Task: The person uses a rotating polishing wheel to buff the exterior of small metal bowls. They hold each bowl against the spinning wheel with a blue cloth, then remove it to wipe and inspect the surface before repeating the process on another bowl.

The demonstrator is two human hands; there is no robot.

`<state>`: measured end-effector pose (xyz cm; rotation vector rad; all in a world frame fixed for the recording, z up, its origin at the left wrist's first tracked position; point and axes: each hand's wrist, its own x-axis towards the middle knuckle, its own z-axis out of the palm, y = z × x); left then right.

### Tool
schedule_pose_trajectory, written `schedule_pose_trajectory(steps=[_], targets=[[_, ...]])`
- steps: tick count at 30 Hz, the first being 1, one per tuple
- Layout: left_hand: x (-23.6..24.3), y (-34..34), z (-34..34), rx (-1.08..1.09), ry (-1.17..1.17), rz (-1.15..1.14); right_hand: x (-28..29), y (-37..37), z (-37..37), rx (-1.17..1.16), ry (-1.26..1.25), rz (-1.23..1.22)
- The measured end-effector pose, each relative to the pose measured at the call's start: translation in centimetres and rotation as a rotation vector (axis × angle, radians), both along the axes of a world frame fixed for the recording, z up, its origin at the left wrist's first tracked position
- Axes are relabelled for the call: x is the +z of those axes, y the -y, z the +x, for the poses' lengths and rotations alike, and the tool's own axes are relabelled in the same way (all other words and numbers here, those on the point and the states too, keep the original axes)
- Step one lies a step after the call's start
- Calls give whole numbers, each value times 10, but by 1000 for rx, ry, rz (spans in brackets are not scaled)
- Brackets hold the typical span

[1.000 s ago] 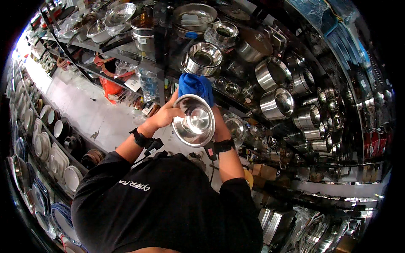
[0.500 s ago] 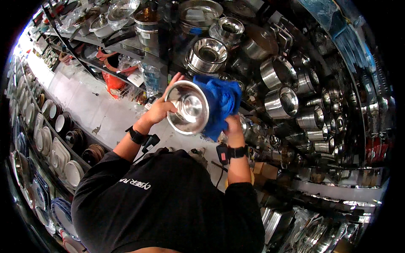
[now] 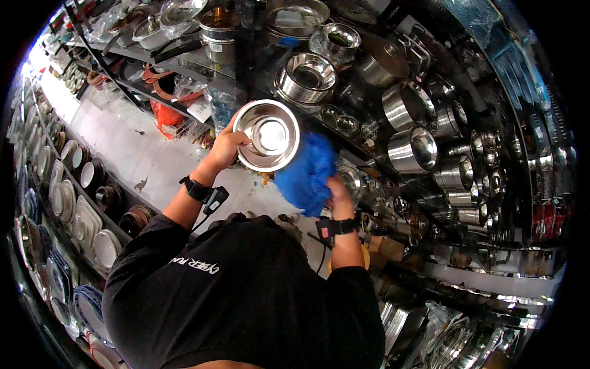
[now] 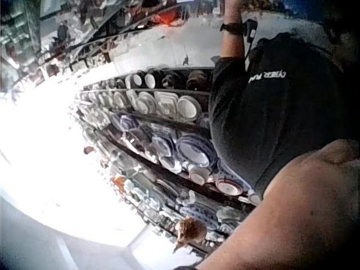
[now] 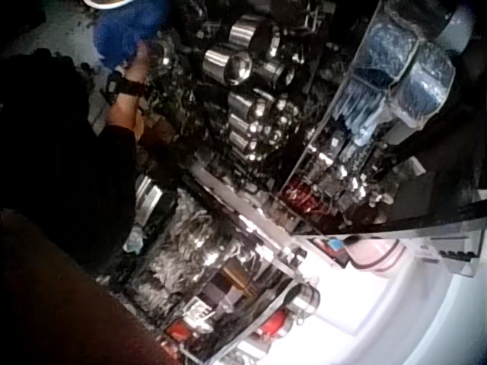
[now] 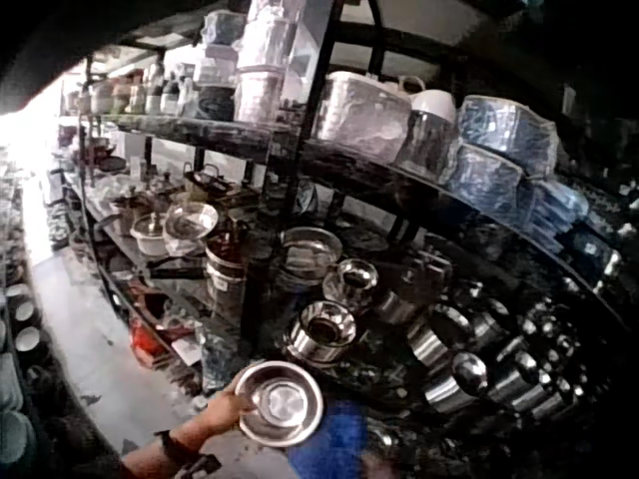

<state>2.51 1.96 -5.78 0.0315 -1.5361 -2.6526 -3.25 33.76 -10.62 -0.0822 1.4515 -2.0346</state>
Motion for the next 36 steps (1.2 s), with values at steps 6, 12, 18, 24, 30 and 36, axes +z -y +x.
schedule_pose_trajectory(steps=[6,12,18,24,30,36], targets=[[-26,-20,7,-24,121,-107,68,45,7,58,-645,726],[-39,-50,-1,95,186,-222,57,117,22,175,-935,931],[-12,-15,-9,-259,44,-610,53,92,21,559,-1305,786],[-24,-48,0,139,144,-536,62,102,9,-22,-1139,743],[-5,-23,-15,-213,158,-404,55,82,10,494,-1110,513],[14,-33,-15,44,8,-329,113,7,-20,443,-1187,772]])
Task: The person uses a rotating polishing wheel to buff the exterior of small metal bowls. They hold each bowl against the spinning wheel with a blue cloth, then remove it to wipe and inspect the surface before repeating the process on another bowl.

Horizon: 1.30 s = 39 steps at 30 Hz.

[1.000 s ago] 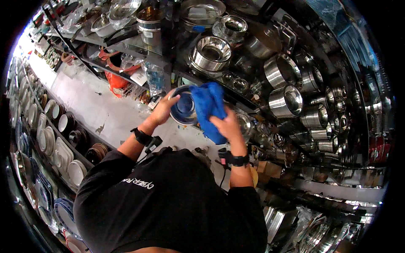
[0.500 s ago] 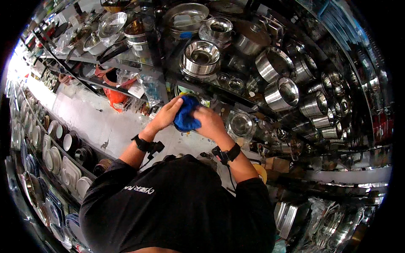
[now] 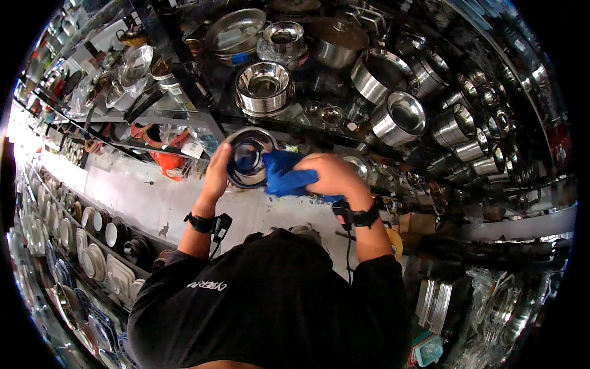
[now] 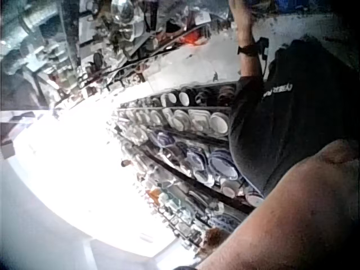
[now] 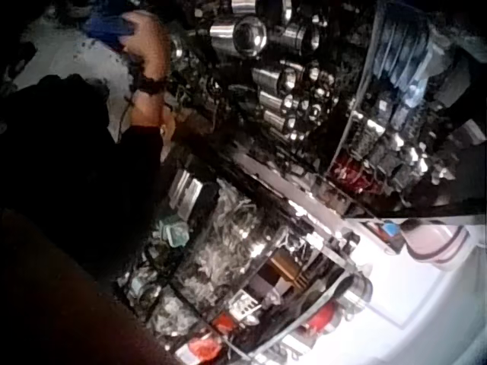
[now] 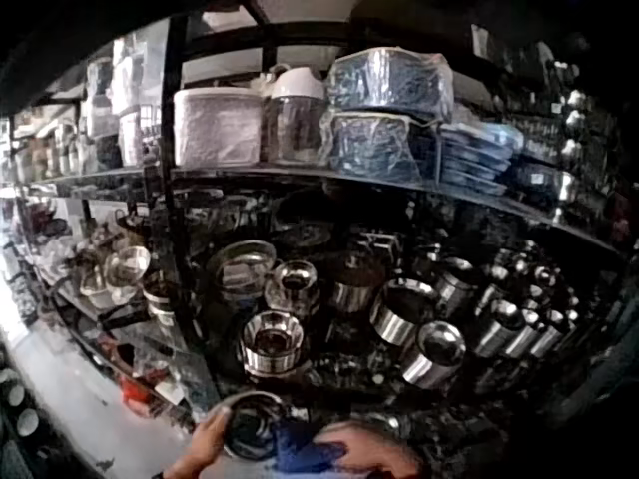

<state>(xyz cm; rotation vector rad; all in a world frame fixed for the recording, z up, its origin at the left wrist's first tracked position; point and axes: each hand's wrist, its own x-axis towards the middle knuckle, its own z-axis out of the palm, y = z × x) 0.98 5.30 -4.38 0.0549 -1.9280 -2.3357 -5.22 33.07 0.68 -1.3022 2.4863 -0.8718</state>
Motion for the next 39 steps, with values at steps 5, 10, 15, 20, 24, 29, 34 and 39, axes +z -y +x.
schedule_pose_trajectory(steps=[5,10,15,20,24,29,34,39], targets=[[-8,9,-3,12,28,311,13,-27,-36,-601,-331,-315],[0,-24,-13,-15,124,570,-29,-16,-102,-727,-385,-10],[15,-47,-32,57,-29,475,-24,-6,-94,-532,-415,-19],[39,-57,-55,199,-147,470,-8,12,-67,-285,535,-624],[47,-45,-82,371,-251,47,5,43,-74,-360,458,-705],[71,-22,-122,589,-358,-547,11,70,-120,-438,159,-638],[47,6,-156,575,-283,-737,-6,93,-156,-572,-125,-479],[34,20,-167,510,-307,-865,2,104,-151,-702,-112,-248]])
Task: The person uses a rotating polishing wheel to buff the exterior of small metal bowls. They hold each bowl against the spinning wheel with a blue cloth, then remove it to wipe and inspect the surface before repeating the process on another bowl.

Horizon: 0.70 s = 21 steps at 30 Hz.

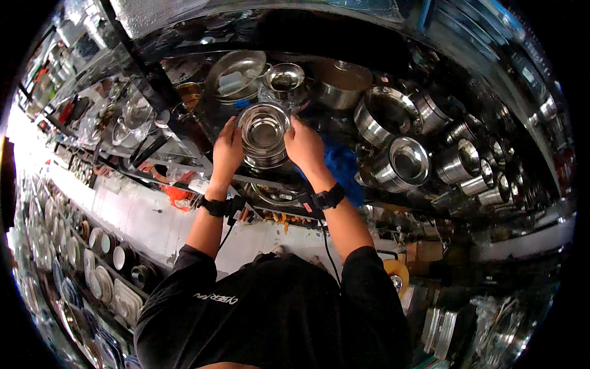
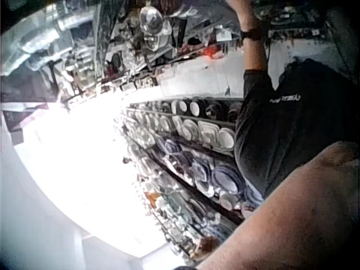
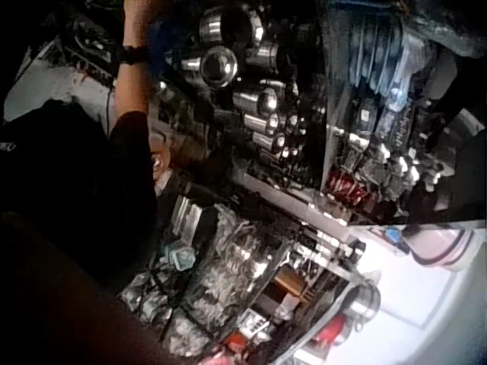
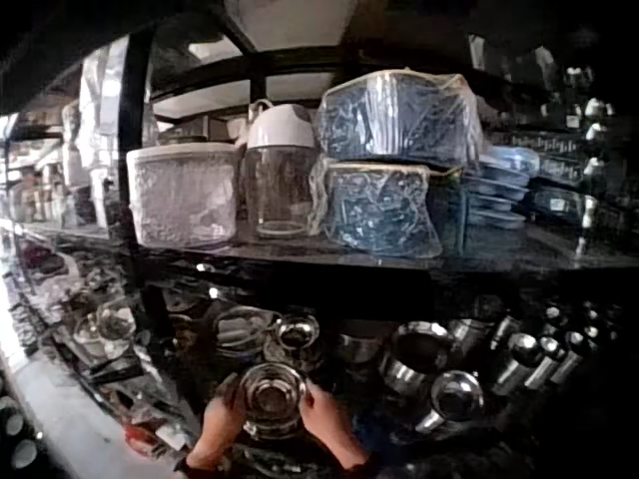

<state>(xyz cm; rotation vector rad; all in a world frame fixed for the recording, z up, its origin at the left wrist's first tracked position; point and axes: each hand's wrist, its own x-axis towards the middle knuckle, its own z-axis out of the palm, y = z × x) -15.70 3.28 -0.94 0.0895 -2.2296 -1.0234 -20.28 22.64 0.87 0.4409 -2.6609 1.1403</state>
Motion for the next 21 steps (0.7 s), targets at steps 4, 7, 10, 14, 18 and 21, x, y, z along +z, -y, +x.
schedule_pose_trajectory(steps=[4,7,10,14,18,21], targets=[[-4,4,-7,-3,44,-62,3,5,2,-64,-3,152],[-22,20,-16,-81,116,-114,-1,13,6,-90,-34,172],[-18,19,-15,-97,25,-138,-1,11,8,-115,-30,190],[38,-23,25,-226,-311,5,-3,-24,38,-57,62,54],[35,-86,53,-1053,-121,190,-34,-103,108,269,193,-303],[-9,-158,60,-1367,358,281,-49,-176,163,283,524,-170]])
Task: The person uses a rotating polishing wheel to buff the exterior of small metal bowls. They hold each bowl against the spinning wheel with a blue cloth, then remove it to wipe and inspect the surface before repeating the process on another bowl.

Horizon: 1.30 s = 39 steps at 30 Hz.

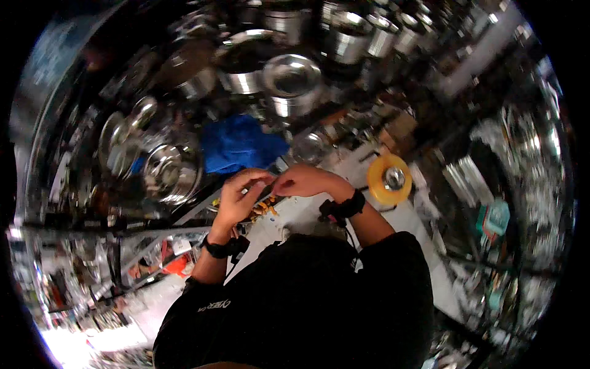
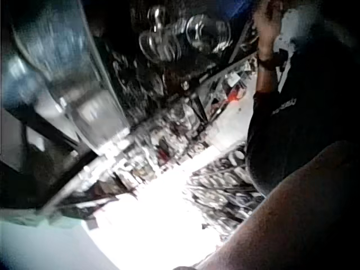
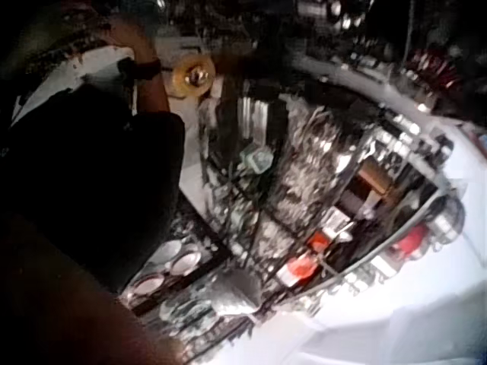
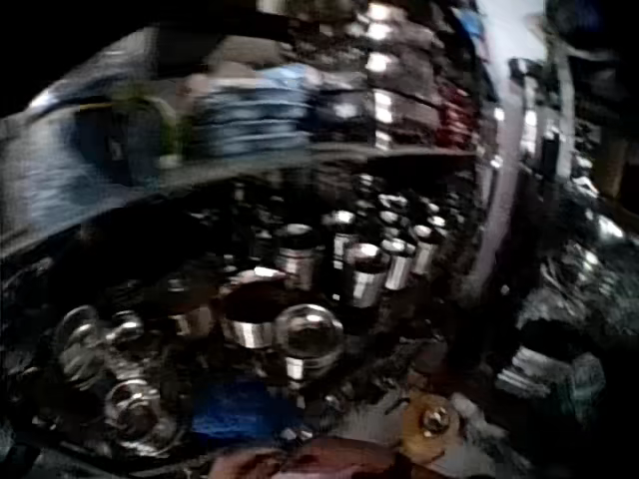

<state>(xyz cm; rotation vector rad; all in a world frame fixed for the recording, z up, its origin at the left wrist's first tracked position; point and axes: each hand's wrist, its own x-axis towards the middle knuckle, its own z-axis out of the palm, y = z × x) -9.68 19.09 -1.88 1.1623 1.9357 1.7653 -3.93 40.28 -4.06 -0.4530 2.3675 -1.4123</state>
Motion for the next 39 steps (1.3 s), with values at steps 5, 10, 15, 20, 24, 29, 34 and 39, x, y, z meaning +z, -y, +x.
schedule_pose_trajectory(steps=[5,10,15,20,24,29,34,39], targets=[[-90,-109,13,-271,390,-276,-124,-120,89,-529,483,-138],[-157,-220,32,-282,600,-531,-228,-208,188,-1251,421,-380],[-237,-298,44,-295,657,-654,-334,-271,248,-1711,605,-464],[-271,-355,60,-296,631,-804,-525,-301,295,-1625,177,-118],[-308,-349,70,-281,667,-836,-522,-333,276,-1624,616,-345],[-324,-344,74,-223,733,-877,-548,-360,257,-1952,770,-487],[-335,-352,66,-222,742,-969,-601,-363,268,-1964,899,-33],[-335,-346,66,-193,756,-931,-585,-364,269,-1677,840,277]])
